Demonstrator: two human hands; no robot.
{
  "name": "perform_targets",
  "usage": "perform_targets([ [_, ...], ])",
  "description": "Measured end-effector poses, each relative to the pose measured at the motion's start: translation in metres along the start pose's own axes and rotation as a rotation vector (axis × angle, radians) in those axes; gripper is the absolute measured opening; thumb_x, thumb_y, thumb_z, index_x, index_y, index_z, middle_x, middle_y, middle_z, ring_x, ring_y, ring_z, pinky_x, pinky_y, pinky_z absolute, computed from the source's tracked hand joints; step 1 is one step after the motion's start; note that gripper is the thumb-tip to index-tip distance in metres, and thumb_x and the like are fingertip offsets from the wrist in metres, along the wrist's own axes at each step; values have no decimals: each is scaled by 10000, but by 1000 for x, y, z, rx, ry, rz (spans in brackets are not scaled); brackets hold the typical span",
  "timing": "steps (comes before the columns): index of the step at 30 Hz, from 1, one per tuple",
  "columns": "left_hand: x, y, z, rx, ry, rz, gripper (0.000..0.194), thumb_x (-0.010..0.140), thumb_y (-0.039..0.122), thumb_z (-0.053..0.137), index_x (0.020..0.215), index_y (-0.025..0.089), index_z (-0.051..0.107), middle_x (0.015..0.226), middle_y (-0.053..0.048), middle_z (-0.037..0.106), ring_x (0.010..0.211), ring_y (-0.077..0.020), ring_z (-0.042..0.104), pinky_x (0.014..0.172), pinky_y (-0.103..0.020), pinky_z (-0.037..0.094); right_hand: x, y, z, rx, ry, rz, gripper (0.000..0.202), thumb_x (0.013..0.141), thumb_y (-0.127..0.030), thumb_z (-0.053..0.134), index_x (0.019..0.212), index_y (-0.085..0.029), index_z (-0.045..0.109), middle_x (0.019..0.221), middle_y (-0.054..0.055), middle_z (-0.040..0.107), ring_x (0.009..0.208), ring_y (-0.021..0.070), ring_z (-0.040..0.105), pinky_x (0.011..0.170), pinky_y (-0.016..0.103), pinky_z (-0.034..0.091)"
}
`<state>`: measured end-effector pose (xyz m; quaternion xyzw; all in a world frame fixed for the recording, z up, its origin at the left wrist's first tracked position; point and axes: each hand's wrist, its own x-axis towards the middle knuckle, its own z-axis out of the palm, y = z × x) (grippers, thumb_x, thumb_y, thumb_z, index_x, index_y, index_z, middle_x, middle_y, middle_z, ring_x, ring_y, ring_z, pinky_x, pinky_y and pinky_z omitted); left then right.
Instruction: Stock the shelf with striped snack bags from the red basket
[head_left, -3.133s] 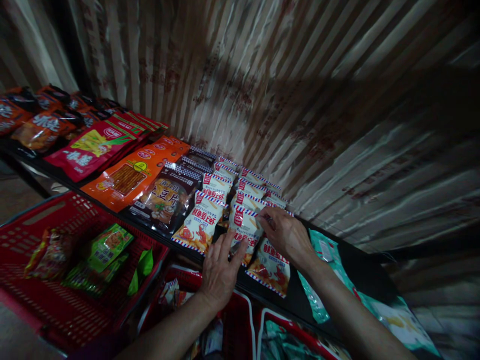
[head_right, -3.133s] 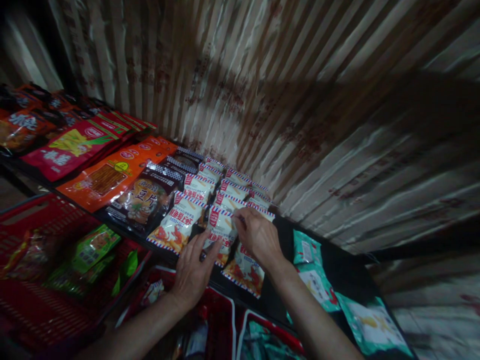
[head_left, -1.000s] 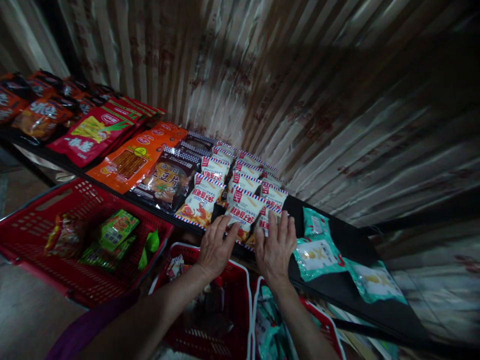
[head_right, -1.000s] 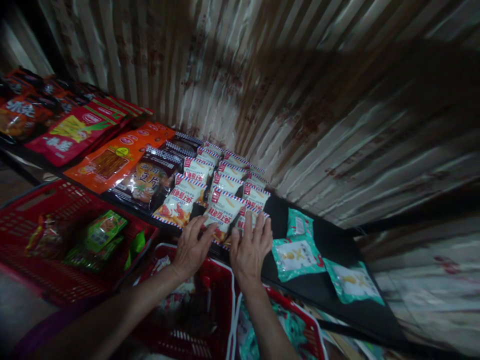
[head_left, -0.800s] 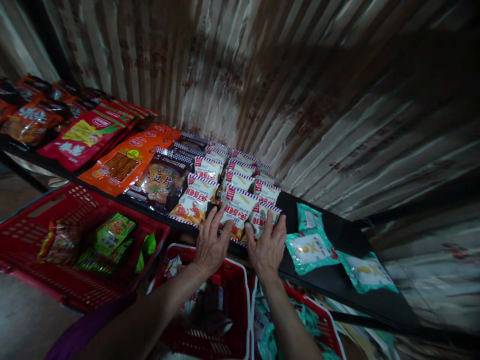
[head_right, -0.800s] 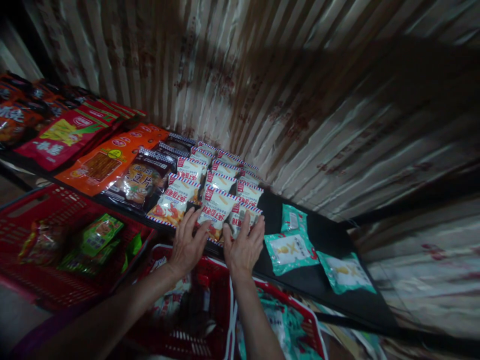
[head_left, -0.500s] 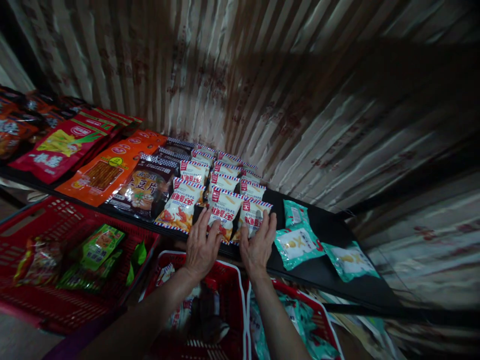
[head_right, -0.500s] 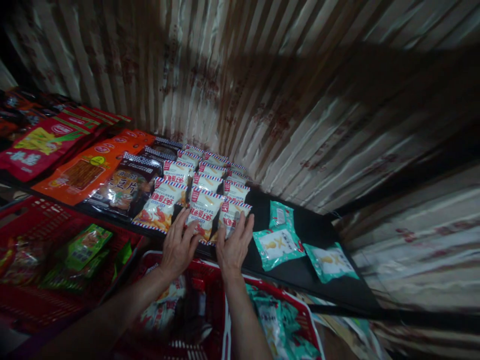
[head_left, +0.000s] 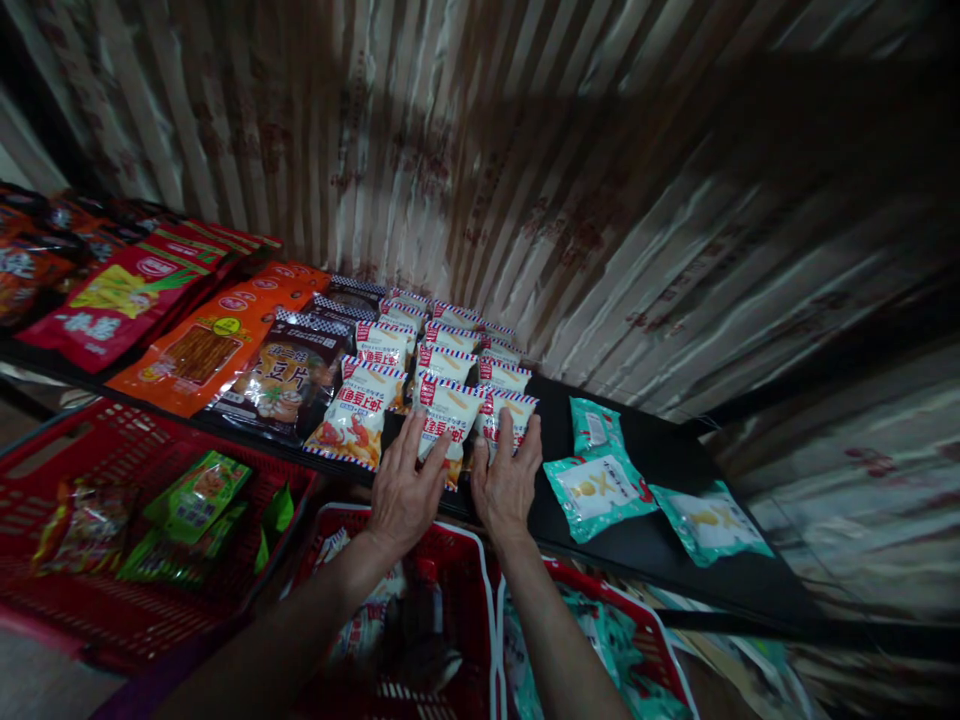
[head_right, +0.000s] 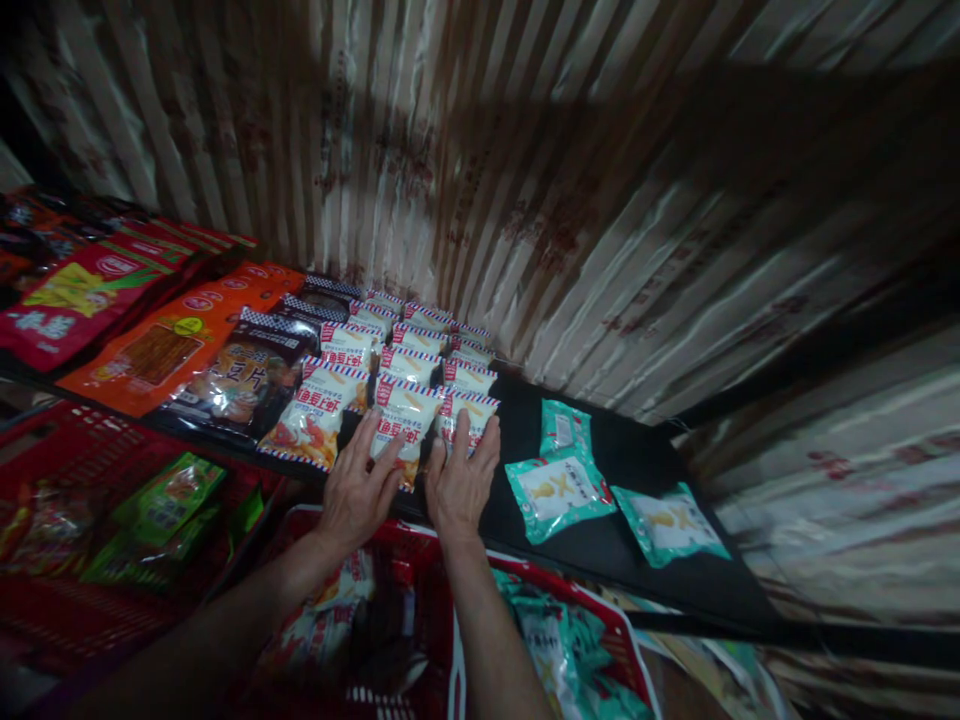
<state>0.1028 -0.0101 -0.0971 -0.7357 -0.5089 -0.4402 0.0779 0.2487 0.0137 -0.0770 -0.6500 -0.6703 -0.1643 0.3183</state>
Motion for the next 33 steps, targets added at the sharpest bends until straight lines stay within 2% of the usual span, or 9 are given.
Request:
perform_targets([
  [10, 0, -3, 7, 16, 37, -13, 492, 838, 77, 517, 1312, 203, 474, 1468, -167, 347, 1374, -281, 291, 1021, -440, 414, -4, -2, -1, 7, -28, 54, 543, 919, -393, 374, 1410, -167, 331, 1487, 223, 202, 1316, 390, 300, 933, 588, 407],
  [17, 2, -3, 2, 28, 22, -27, 472, 852, 87, 494, 1307, 212, 481, 1481, -145, 332, 1386, -267, 263, 1023, -425, 428, -2, -6, -1, -27, -49, 23, 560, 907, -391, 412, 1399, -133, 347, 1470, 245, 232, 1302, 396, 320, 939, 589, 402],
  [20, 1, -3, 1, 31, 22, -29, 501, 856, 96, 498, 1339, 220, 449, 1488, -141, 318, 1394, -274, 236, 1032, -435, 417, -2, -6, -3, -56, 12, -13, 592, 899, -391, 437, 1411, -118, 320, 1470, 252, 234, 1323, 404, 284, 949, 604, 386],
  [23, 0, -3, 1, 33, -13, 14, 527, 862, 112, 501, 1368, 231, 412, 1478, -120, 346, 1399, -269, 222, 1061, -458, 383, -3, -5, -2, -66, 89, -77, 599, 890, -408, 458, 1413, -146, 325, 1488, 229, 223, 1354, 405, 221, 963, 626, 358],
  [28, 1, -5, 1, 41, -54, 45, 509, 874, 136, 488, 1369, 225, 409, 1467, -97, 372, 1397, -258, 230, 1082, -469, 356, -4, -4, 0, -70, 49, -84, 498, 913, -369, 417, 1379, -196, 398, 1450, 190, 334, 1338, 369, 277, 967, 600, 371],
  [33, 0, -3, -3, 42, -47, 44, 531, 871, 192, 518, 1385, 237, 390, 1475, -94, 358, 1403, -279, 205, 1084, -487, 345, -7, -6, -3, -47, 69, -75, 570, 898, -409, 443, 1404, -165, 345, 1484, 214, 251, 1345, 379, 257, 967, 604, 365],
])
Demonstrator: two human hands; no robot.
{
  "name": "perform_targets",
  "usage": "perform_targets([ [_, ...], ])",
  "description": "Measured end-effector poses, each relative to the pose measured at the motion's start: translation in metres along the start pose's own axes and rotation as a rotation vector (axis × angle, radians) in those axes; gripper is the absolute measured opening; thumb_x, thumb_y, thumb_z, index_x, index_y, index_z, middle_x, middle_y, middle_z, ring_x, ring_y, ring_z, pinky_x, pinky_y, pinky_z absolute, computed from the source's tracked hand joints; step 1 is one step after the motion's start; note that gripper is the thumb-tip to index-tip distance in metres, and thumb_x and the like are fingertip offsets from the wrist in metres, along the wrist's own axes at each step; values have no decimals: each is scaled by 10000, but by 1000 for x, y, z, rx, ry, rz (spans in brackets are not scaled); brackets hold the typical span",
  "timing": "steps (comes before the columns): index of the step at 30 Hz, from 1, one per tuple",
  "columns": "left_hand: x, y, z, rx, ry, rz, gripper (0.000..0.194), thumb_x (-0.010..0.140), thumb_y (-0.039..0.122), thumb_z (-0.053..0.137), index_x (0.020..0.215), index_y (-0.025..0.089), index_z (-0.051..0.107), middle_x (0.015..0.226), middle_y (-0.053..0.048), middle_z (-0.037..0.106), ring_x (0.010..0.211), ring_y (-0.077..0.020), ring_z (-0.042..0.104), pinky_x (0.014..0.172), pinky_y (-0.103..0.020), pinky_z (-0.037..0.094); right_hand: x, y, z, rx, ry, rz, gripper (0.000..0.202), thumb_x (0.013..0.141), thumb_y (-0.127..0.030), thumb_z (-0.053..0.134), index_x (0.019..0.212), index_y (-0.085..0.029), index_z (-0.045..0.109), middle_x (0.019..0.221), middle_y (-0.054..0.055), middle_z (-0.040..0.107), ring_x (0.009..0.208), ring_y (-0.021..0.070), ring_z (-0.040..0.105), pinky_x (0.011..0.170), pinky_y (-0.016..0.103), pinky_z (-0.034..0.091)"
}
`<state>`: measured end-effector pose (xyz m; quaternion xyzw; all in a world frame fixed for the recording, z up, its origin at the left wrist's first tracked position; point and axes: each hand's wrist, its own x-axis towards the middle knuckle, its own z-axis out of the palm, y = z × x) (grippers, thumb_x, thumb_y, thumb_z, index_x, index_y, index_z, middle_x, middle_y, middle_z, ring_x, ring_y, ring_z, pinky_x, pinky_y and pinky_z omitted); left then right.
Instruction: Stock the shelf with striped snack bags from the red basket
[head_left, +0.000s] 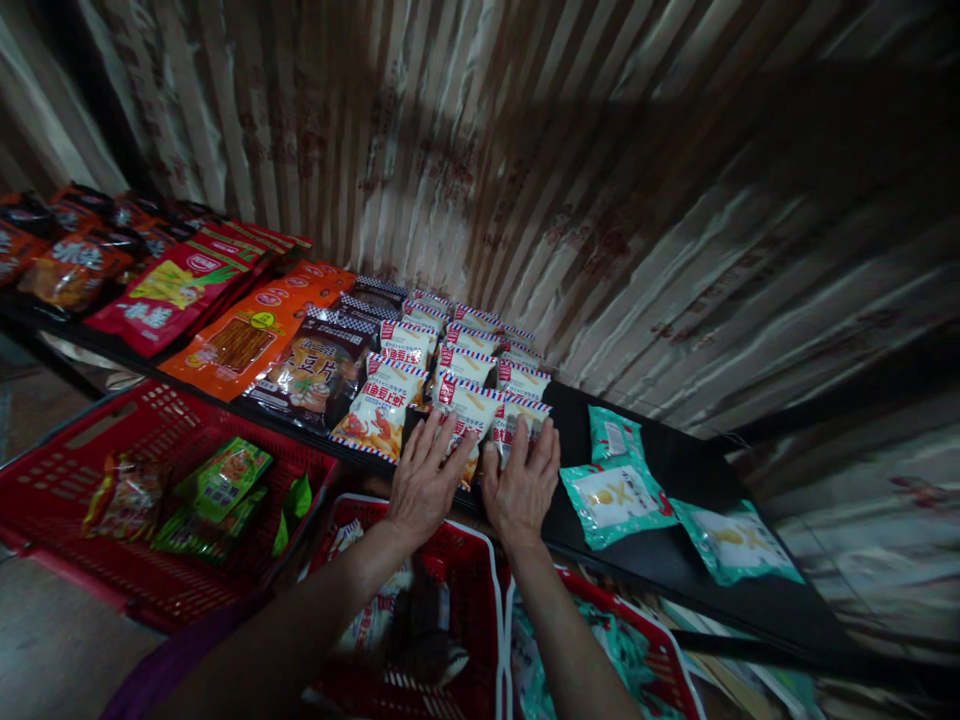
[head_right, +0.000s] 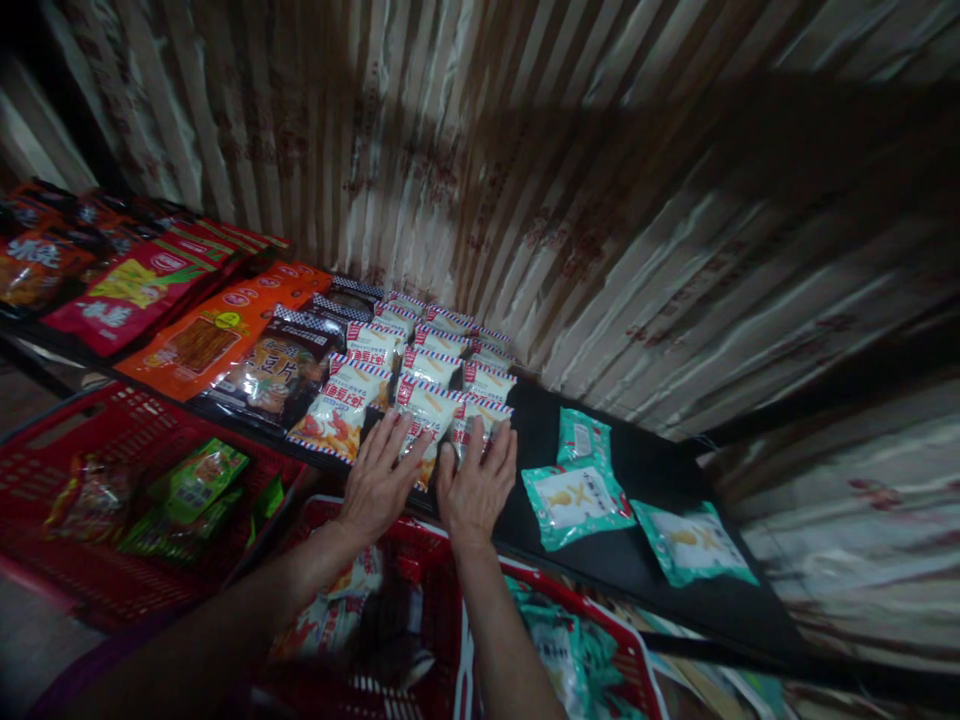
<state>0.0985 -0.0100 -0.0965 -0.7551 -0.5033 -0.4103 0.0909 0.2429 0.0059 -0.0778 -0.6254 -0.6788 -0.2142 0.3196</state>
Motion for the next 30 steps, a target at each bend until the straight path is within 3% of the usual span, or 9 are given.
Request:
perform_targets([
  [11, -6, -4, -4, -65, -17, 28, 506, 871, 175, 505, 1366, 191, 400, 1477, -142, 341, 1411, -279, 174, 1086, -498, 332, -8, -1, -3, 21, -17, 54, 608, 888, -435, 458, 1417, -167, 324, 1504, 208, 187, 1358, 381, 209, 991, 609, 327],
  [16, -10, -5, -13, -101, 20, 13, 477, 861, 113, 461, 1336, 138, 424, 1463, -158, 360, 1417, -265, 160, 1081, -481, 344, -14, -2, -13, 12, 36, 76, 552, 911, -355, 427, 1411, -147, 326, 1474, 231, 248, 1352, 383, 240, 987, 622, 316],
  [19, -14, -10, -24, -106, 35, 11, 428, 849, 76, 445, 1270, 142, 491, 1462, -147, 367, 1413, -265, 176, 1083, -492, 332, -13, -11, -24, 45, 80, 8, 533, 913, -300, 423, 1414, -158, 310, 1471, 226, 267, 1353, 376, 256, 991, 620, 316],
  [24, -22, -24, -45, -7, 93, -106, 419, 851, 88, 468, 1256, 184, 523, 1461, -146, 367, 1408, -285, 191, 1086, -508, 304, 5, -63, -36, 295, 24, -192, 532, 890, -244, 456, 1402, -196, 319, 1494, 175, 242, 1370, 321, 259, 1035, 562, 326],
  [27, -27, -36, -53, 35, 100, -234, 447, 862, 132, 486, 1304, 194, 474, 1506, -159, 267, 1414, -316, 148, 1070, -533, 309, 20, -105, -35, 482, -177, -212, 429, 909, -217, 392, 1335, -183, 426, 1471, 149, 305, 1350, 253, 327, 1058, 466, 361],
  [30, -30, -47, -56, 46, 94, -283, 504, 867, 184, 503, 1358, 191, 392, 1529, -165, 193, 1419, -332, 98, 1068, -549, 301, 32, -139, -26, 505, -358, -133, 420, 906, -225, 379, 1305, -135, 471, 1478, 168, 292, 1354, 276, 323, 1069, 457, 355],
])
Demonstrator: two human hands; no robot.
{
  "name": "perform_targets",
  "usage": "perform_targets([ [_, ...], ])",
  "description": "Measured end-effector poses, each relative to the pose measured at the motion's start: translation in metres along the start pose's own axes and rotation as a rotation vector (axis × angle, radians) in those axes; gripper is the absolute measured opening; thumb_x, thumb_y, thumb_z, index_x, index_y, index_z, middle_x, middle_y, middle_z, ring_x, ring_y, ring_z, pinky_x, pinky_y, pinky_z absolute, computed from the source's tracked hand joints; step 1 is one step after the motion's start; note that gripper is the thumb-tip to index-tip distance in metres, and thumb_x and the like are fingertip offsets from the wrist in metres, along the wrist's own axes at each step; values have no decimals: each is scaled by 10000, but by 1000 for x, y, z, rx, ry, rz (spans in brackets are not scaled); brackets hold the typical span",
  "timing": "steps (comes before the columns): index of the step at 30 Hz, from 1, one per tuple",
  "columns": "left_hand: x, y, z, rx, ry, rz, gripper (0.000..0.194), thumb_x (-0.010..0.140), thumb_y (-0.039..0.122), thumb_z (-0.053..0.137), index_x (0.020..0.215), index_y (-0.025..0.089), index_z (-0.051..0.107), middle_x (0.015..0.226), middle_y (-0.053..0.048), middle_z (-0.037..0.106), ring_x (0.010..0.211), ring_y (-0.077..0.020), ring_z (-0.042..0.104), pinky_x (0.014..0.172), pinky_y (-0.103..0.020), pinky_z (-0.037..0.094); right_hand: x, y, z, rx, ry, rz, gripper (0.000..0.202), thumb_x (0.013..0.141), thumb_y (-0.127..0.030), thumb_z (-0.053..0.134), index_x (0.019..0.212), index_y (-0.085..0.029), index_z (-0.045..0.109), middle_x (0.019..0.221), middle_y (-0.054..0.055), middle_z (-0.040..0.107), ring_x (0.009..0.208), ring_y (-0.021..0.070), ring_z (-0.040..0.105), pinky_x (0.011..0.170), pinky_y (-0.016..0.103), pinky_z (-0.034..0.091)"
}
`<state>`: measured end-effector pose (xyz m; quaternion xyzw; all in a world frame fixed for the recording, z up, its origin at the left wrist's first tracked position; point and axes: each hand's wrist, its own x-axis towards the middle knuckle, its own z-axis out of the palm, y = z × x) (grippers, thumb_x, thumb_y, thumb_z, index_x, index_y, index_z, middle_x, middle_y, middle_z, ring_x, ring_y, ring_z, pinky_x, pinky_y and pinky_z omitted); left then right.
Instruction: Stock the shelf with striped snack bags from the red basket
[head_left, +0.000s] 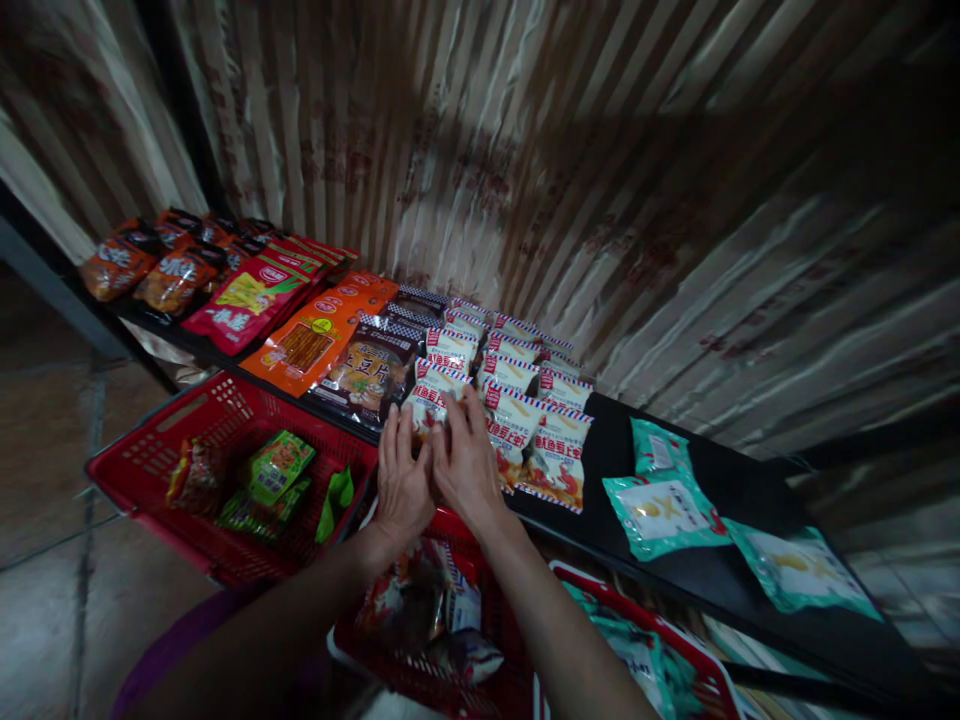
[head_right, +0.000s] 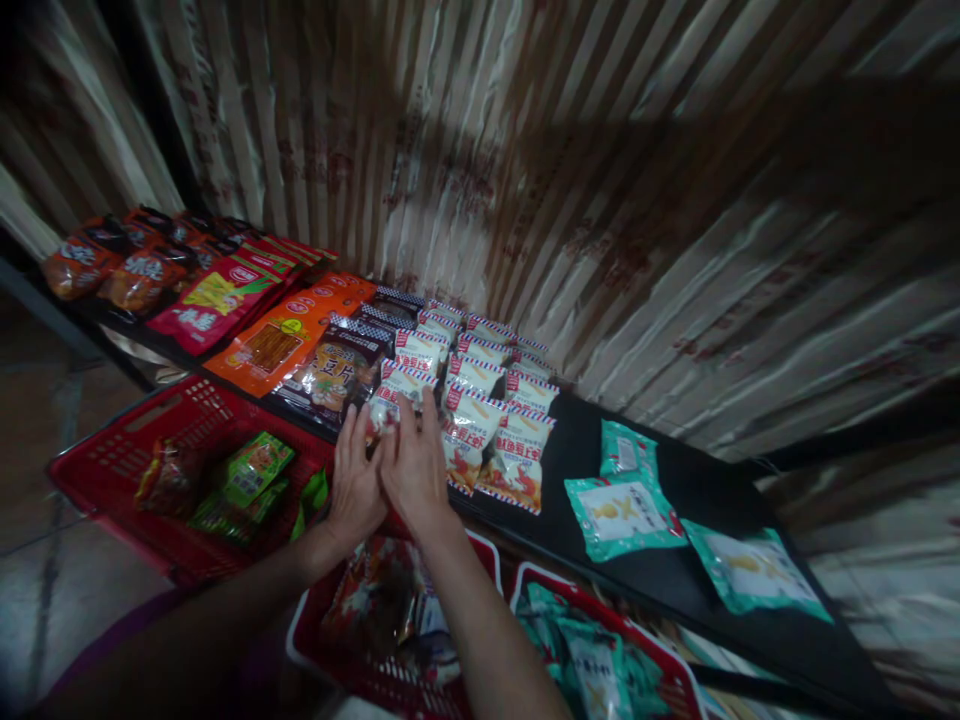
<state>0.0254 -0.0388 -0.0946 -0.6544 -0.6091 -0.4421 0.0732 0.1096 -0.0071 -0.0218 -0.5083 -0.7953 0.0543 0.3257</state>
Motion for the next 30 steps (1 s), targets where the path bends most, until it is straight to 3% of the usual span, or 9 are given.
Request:
perform_targets([
  [5, 1, -13, 7, 42, -18, -13, 608, 884, 252, 477, 1429, 154, 226, 1491, -200, 269, 1409, -304, 172, 1089, -515, 288, 18, -13, 21, -50, -61, 84, 462, 885, -249, 412, 1329, -128, 456, 1508, 181, 231, 1362, 338, 291, 1061, 511, 336],
  [8, 1, -18, 14, 80, -28, -6, 579, 893, 262, 454, 1412, 120, 240, 1460, -212, 329, 1381, -279, 267, 1099, -483, 290, 19, -11, 28, -89, -69, 151, 486, 865, -284, 456, 1320, -115, 467, 1518, 192, 190, 1371, 376, 250, 1066, 550, 297],
  [12, 3, -22, 20, 39, -50, -16, 526, 903, 218, 403, 1396, 100, 264, 1440, -186, 381, 1352, -230, 334, 1122, -440, 281, 17, -6, 35, -28, -86, 187, 487, 860, -292, 461, 1322, -140, 463, 1524, 167, 176, 1368, 353, 269, 1068, 509, 320],
  [19, 15, -26, 23, -53, -23, -29, 500, 946, 225, 314, 1422, 114, 208, 1435, -166, 397, 1360, -200, 323, 1117, -437, 310, 19, -4, 37, 67, 28, 172, 487, 879, -315, 416, 1314, -99, 458, 1475, 196, 232, 1378, 290, 248, 1106, 471, 265],
  [25, 18, -29, 34, -46, 25, 6, 509, 937, 184, 312, 1429, 113, 205, 1402, -172, 442, 1359, -218, 329, 1107, -446, 328, 24, 0, 42, 74, 18, 215, 485, 871, -302, 420, 1317, -116, 460, 1506, 171, 218, 1387, 286, 231, 1103, 496, 255],
  [30, 16, -26, 39, -46, -42, -53, 528, 945, 214, 311, 1447, 138, 165, 1460, -163, 362, 1395, -216, 242, 1105, -439, 335, 18, 4, 45, -26, 18, 191, 517, 878, -293, 415, 1354, -92, 428, 1523, 178, 198, 1410, 305, 141, 1112, 527, 205],
])
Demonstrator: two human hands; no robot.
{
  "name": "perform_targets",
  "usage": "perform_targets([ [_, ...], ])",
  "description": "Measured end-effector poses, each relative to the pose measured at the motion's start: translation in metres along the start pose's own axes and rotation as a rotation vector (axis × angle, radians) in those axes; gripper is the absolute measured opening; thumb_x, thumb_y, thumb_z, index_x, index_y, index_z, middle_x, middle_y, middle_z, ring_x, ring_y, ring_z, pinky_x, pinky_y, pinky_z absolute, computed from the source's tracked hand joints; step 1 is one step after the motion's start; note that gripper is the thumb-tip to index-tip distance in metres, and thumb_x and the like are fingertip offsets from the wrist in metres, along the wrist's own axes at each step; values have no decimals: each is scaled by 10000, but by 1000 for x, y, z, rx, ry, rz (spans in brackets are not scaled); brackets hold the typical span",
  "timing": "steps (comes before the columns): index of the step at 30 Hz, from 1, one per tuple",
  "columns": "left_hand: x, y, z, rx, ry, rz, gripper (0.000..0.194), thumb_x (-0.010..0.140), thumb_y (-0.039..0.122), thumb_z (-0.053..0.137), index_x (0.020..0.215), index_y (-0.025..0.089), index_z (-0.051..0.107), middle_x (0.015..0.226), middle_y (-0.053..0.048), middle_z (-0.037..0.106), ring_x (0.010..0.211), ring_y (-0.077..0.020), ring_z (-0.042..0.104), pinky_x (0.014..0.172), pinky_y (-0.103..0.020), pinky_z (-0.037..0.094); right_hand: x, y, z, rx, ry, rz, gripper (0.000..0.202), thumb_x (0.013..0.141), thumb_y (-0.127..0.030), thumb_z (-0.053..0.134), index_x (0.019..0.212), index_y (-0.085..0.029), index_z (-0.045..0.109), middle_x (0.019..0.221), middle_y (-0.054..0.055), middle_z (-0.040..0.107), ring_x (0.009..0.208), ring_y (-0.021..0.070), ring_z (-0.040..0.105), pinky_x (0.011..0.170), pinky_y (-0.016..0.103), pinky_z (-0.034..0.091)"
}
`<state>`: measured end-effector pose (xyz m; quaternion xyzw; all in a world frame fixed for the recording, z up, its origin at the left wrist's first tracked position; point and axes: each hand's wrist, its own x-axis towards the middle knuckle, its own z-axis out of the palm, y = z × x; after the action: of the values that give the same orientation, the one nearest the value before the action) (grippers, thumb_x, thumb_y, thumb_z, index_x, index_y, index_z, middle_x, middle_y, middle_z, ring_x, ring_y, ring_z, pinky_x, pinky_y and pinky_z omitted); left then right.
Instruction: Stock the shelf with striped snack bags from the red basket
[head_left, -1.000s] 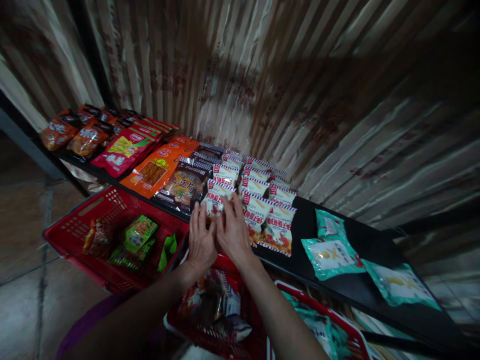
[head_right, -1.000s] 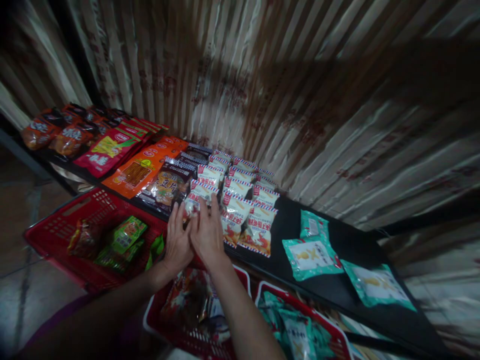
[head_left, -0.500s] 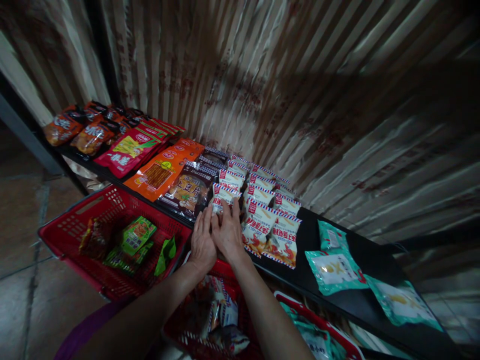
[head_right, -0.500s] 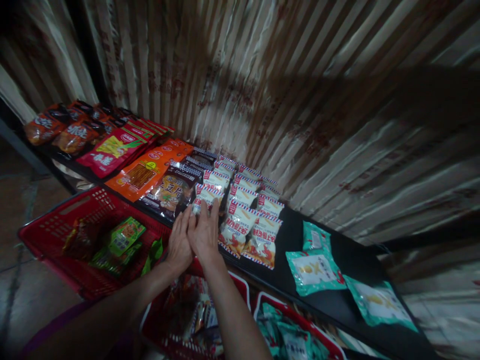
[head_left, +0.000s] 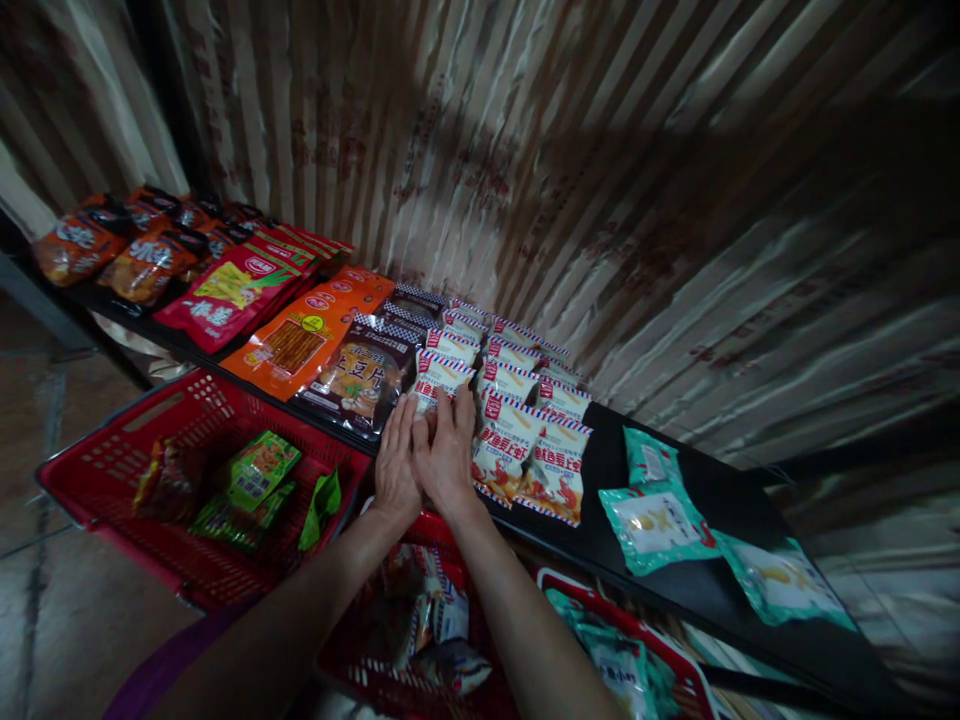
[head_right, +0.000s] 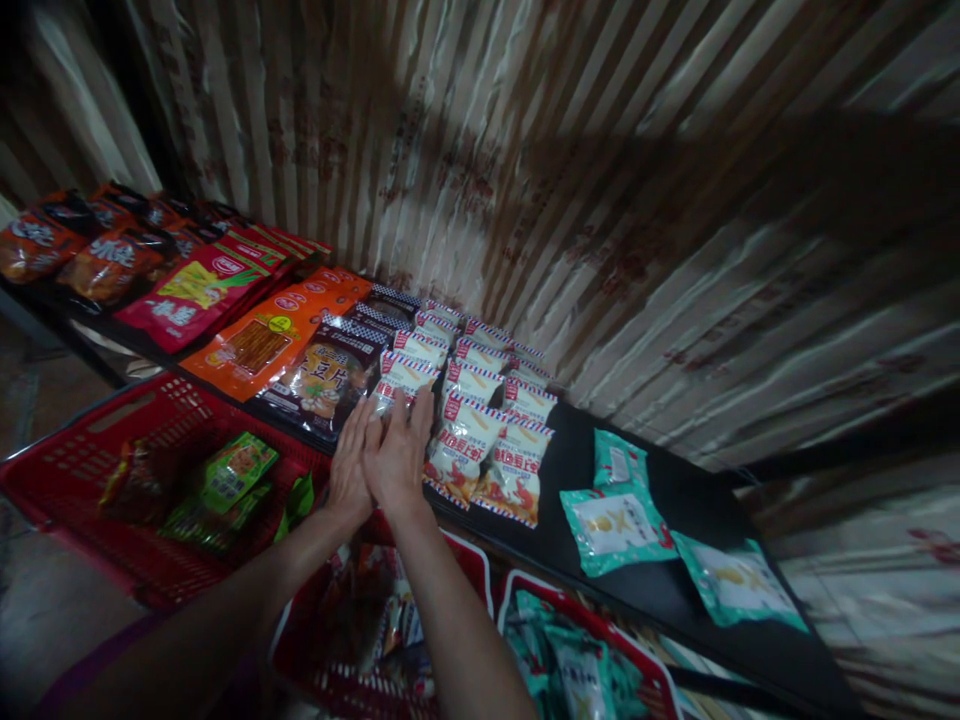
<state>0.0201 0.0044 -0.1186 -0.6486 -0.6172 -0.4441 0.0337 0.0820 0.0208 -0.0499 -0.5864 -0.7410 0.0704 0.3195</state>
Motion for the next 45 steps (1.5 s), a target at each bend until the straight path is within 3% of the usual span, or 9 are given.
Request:
perform_targets([
  [6, 0, -4, 2, 9, -37, 33, 521, 955, 213, 255, 1456, 132, 140, 1467, -164, 348, 1396, -208, 237, 1118, -436, 317, -3, 1, -1, -34, -91, -22, 545, 909, -292, 345, 1399, -53, 351, 1524, 187, 211, 1419, 284, 111, 1120, 507, 204],
  [10, -1, -5, -1, -9, -52, 33, 538, 954, 208, 228, 1468, 126, 94, 1494, -164, 295, 1409, -211, 192, 1124, -451, 294, -9, 1, -4, -23, -77, -72, 546, 911, -292, 357, 1407, -65, 336, 1539, 171, 166, 1428, 275, 62, 1123, 512, 204],
  [17, -3, -2, -11, 5, -32, 119, 538, 947, 238, 279, 1467, 178, 158, 1553, -124, 129, 1428, -253, 78, 1130, -503, 235, -55, -2, -31, 28, 5, -220, 491, 924, -253, 355, 1392, -103, 360, 1541, 147, 178, 1429, 252, 85, 1119, 520, 235],
  [20, -3, 8, -17, -9, 2, 155, 508, 927, 173, 331, 1431, 184, 267, 1529, -130, 221, 1427, -241, 104, 1108, -494, 285, -92, 0, -45, 33, 12, -172, 497, 922, -230, 370, 1409, -143, 331, 1539, 125, 197, 1425, 244, 128, 1114, 508, 263],
  [25, -8, 40, -27, -219, 86, 376, 397, 867, 60, 371, 1222, 147, 526, 1287, -144, 556, 1357, -228, 330, 1051, -445, 396, -154, 20, -52, 6, 9, -43, 529, 916, -194, 385, 1433, -187, 271, 1518, 124, 253, 1408, 233, 203, 1085, 498, 332],
  [29, -21, 68, -32, -395, -35, 468, 343, 854, 70, 376, 1081, 145, 621, 1131, -119, 646, 1224, -205, 492, 1004, -402, 460, -175, 39, -56, -10, 71, 27, 525, 899, -180, 384, 1416, -149, 302, 1463, 166, 347, 1375, 255, 286, 1053, 518, 369],
  [35, -49, 96, -35, -465, -387, 438, 299, 857, 103, 396, 967, 152, 670, 986, -99, 691, 965, -176, 625, 882, -346, 538, -180, 47, -75, 57, 71, 175, 489, 801, -100, 408, 1283, -106, 492, 1296, 178, 539, 1258, 257, 456, 1029, 493, 401],
  [41, -87, 104, -37, -445, -533, 431, 359, 770, 8, 400, 931, 173, 675, 938, -61, 698, 885, -150, 658, 827, -296, 557, -226, 57, -83, 47, -19, 324, 371, 758, -114, 440, 1063, -111, 652, 1128, 161, 655, 1092, 263, 604, 950, 449, 482],
  [45, -113, 98, -24, -393, -625, 409, 379, 761, 10, 393, 953, 179, 674, 978, -57, 700, 885, -146, 669, 816, -278, 559, -257, 84, -79, 41, -24, 429, 323, 762, -121, 444, 957, -176, 696, 1130, 128, 661, 1094, 258, 611, 948, 443, 486],
])
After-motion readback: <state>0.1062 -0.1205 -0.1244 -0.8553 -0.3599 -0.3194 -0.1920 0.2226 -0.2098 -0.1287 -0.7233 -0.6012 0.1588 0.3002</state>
